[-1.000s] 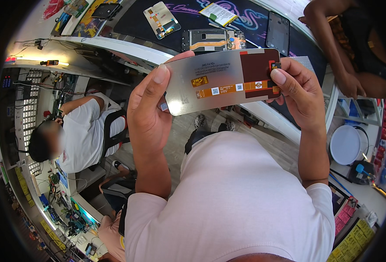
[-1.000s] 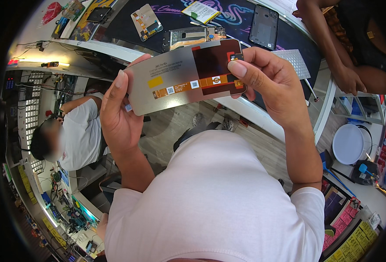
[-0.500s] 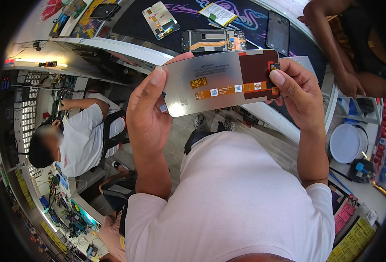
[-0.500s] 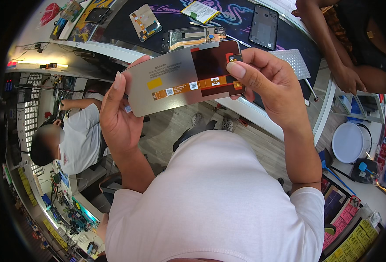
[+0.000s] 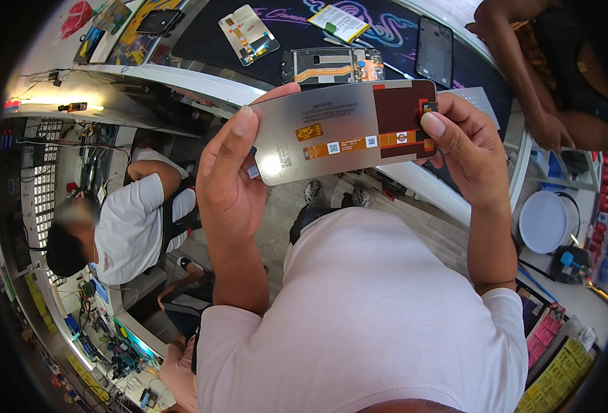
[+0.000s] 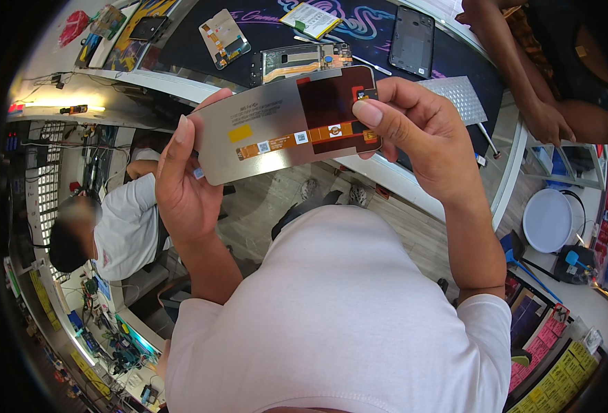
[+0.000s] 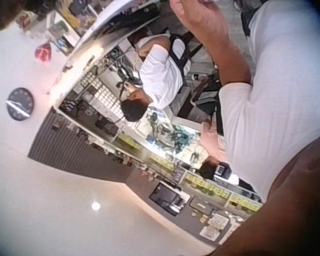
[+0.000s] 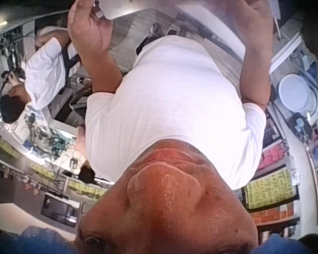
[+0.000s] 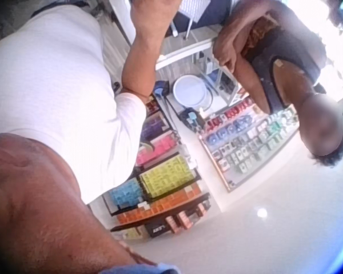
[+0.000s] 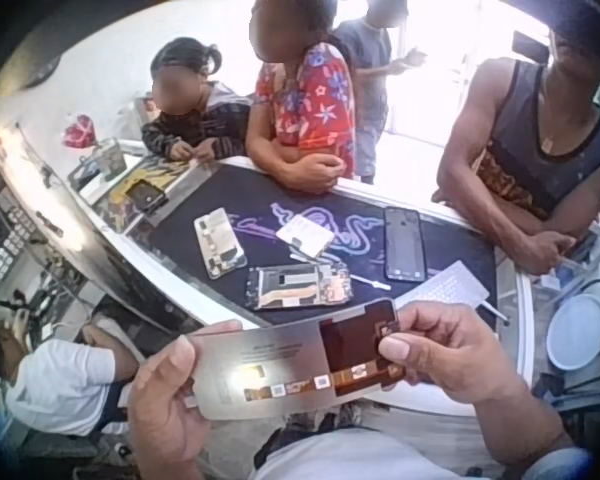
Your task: The person removes the back cover of a smartphone using a prying tool, then replaces the battery and reassembles the device. The person handles the phone, battery, and prying tool throughout the process.
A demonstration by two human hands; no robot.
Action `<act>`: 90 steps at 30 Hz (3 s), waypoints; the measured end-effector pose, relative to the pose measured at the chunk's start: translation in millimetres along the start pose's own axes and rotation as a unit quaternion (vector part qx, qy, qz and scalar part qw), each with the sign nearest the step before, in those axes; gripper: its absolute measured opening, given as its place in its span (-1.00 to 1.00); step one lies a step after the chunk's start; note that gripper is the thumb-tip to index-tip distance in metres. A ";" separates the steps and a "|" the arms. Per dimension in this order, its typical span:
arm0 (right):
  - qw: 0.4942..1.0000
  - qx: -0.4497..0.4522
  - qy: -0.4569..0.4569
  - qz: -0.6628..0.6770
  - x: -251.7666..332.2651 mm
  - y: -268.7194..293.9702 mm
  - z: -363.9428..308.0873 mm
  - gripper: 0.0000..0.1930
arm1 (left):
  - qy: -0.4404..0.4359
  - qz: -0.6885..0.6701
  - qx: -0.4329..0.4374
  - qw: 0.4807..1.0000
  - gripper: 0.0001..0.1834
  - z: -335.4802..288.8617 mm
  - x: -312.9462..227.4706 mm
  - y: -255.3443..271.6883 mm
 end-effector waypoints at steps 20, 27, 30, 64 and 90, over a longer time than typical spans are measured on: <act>0.844 0.213 -0.183 0.457 -64.5 -29.0 -42.8 -0.17 | 0.179 0.214 0.210 0.937 -0.47 63.1 26.6 -48.7; 0.855 0.129 -0.094 0.494 -60.0 -17.2 -43.0 -0.26 | 0.166 -0.037 0.242 0.955 -0.25 73.7 45.6 -53.4; 0.859 0.107 -0.045 0.499 -59.7 -13.1 -43.3 -0.29 | 0.124 -0.040 0.178 0.975 -0.32 60.5 58.7 -59.0; 0.999 -0.003 0.004 0.054 -27.2 -18.5 -19.3 -0.70 | -0.023 -0.082 0.038 0.996 -0.60 20.8 26.4 -50.6; 0.977 0.032 0.105 -0.183 -4.5 -6.9 -14.2 -0.88 | -0.025 -0.116 -0.025 0.993 -0.57 -2.0 53.6 -57.8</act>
Point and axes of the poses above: each hand's wrist, its own z-axis towards the middle knuckle, its own y-axis out of the back of the hand, x = y × z, the point moved 8 cm from there along z, towards the middle knuckle, and after that the axes turned 6 degrees about y, right-handed, at the moved point
